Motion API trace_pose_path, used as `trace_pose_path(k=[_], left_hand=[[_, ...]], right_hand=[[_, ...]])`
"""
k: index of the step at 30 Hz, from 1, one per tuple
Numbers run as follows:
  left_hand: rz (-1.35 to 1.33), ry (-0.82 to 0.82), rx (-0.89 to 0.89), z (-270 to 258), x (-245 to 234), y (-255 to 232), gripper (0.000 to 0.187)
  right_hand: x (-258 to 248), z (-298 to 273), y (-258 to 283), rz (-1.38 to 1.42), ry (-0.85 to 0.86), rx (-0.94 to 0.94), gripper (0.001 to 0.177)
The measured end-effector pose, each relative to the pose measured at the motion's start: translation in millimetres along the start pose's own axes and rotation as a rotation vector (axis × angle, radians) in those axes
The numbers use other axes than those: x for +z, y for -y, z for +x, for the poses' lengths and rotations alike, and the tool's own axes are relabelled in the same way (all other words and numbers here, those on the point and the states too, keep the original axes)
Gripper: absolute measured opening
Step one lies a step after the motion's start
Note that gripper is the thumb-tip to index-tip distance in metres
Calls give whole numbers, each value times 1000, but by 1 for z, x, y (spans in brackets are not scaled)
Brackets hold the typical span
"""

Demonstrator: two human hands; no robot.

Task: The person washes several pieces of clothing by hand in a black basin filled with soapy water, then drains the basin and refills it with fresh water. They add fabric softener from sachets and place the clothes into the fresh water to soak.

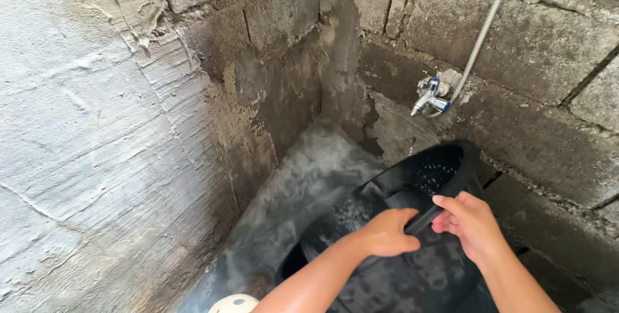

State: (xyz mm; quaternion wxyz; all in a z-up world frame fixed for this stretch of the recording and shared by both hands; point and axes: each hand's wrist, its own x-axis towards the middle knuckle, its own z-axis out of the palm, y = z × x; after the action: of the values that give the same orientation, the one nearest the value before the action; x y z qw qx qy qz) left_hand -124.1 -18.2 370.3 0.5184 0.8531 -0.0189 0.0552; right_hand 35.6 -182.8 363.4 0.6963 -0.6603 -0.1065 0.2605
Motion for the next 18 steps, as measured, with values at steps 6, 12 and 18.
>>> trace_pose_path(k=[6,12,18], left_hand=[[-113,-32,1,-5,11,-22,47],[-291,-9,-35,-3,-15,-29,40],[-711,-106,-52,-2,-35,-25,46]], right_hand=[[-14,-13,23,-116,24,-26,26],[7,-13,51,-168,86,-46,28],[48,7,91,-226,277,-91,24]])
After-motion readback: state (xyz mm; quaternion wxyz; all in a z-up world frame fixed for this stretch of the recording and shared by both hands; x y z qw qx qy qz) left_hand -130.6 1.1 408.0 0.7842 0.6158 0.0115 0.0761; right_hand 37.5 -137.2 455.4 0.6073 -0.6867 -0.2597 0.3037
